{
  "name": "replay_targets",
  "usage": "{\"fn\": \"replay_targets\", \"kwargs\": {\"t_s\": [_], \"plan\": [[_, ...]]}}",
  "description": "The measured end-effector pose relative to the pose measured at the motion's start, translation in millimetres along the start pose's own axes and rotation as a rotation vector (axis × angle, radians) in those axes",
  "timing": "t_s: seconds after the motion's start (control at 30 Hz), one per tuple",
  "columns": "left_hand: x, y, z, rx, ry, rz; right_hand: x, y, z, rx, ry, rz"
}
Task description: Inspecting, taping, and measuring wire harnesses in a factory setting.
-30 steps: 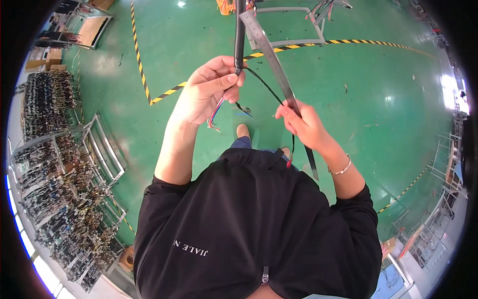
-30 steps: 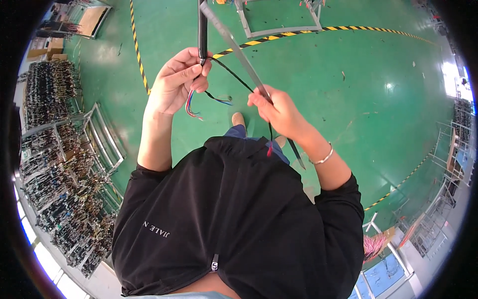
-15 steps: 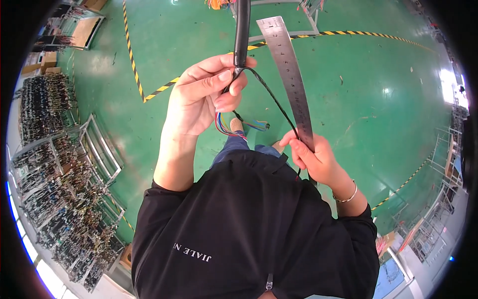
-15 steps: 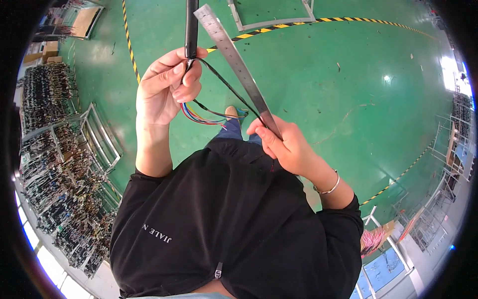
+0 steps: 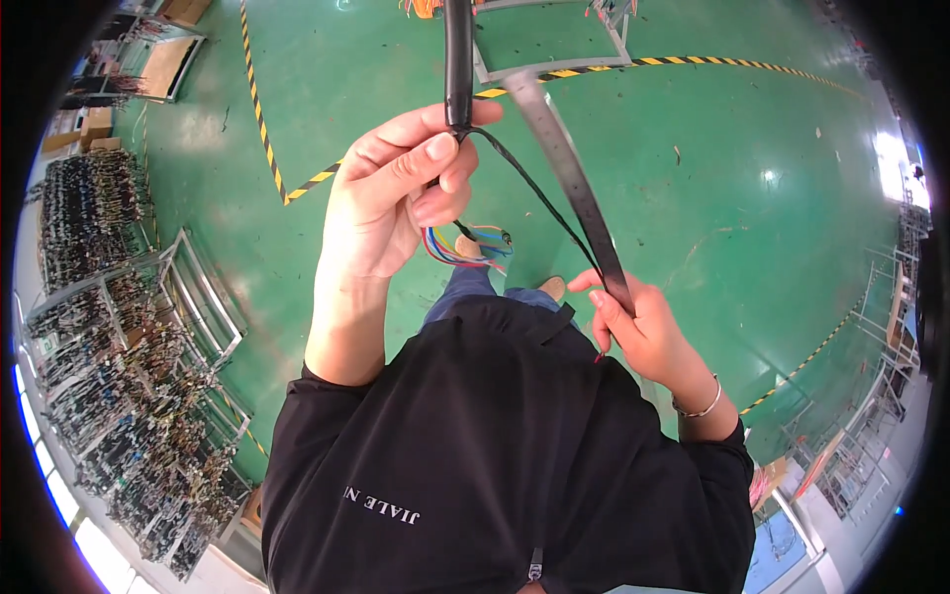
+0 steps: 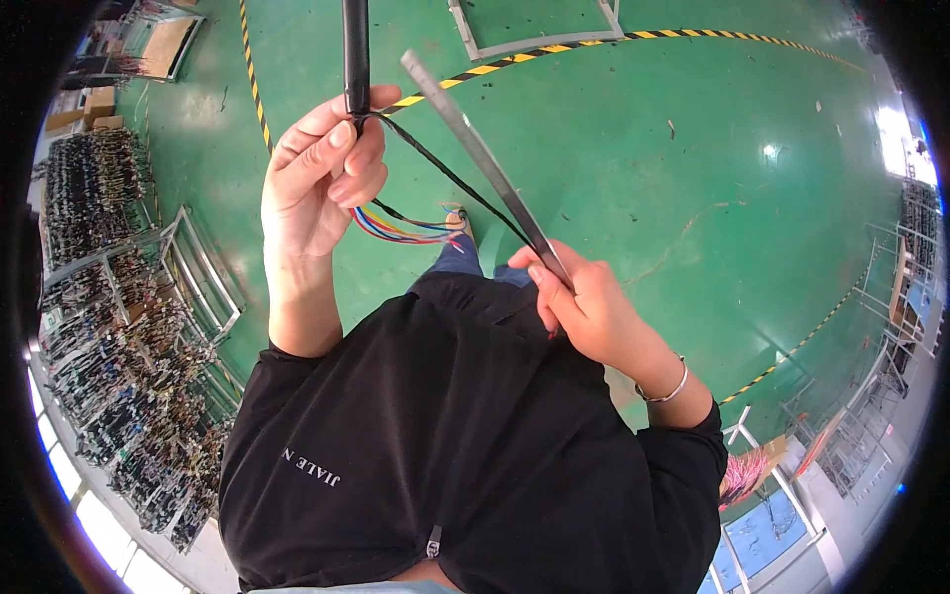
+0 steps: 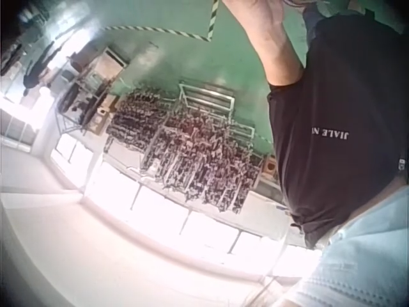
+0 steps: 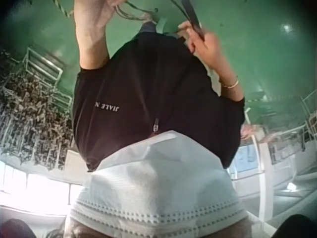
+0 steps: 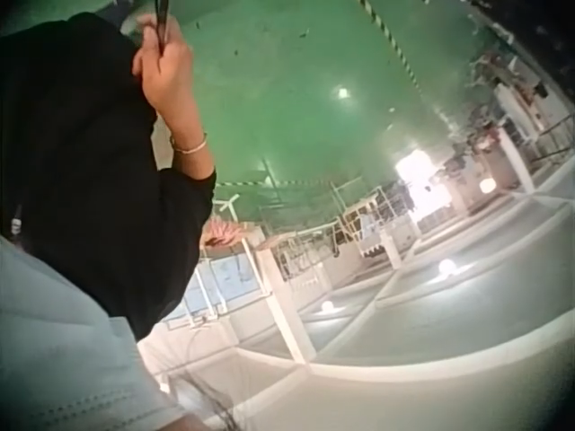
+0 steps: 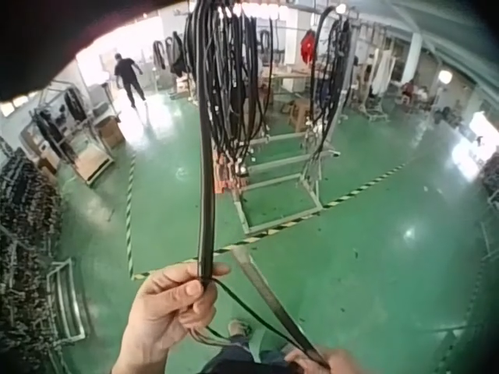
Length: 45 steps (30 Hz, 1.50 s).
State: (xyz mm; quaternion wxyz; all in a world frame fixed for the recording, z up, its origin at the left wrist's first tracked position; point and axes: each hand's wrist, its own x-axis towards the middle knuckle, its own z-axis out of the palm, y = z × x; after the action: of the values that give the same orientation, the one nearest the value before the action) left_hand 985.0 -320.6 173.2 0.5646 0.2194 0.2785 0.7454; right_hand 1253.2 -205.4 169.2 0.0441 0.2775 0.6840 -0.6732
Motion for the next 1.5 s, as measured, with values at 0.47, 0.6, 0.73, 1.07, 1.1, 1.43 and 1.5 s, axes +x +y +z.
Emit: {"fn": "replay_targets", "kwargs": {"t_s": [0.47,0.6,0.73,1.07,1.1,1.43,1.5], "plan": [[-6.4,-10.2,21.9,0.272,0.2,0.104,-32.7,-11.3,-10.5,-0.006,-0.068,0.121],[-10.8,-8.5,26.3,0.298,0.202,0.111,-35.8,-14.1,-15.5,-0.099,-0.166,0.158],[-12.1,2.5,26.6,0.374,0.161,-0.002,-40.4,-14.3,-24.6,-0.164,-0.214,0.163],[-15.2,8.4,38.4,0.556,0.191,-0.093,-39.6,-28.9,-35.0,-0.351,-0.14,0.151],[-15.0,8.5,37.9,0.556,0.192,-0.09,-39.7,-30.8,-35.5,-0.386,-0.147,0.162],[-6.7,-13.1,37.3,0.601,0.223,-0.006,-40.4,-29.9,-39.7,-0.452,-0.272,0.132],[-3.5,-17.2,38.0,0.639,0.207,0.013,-40.3,-30.9,-41.2,-0.437,-0.308,0.144]]}}
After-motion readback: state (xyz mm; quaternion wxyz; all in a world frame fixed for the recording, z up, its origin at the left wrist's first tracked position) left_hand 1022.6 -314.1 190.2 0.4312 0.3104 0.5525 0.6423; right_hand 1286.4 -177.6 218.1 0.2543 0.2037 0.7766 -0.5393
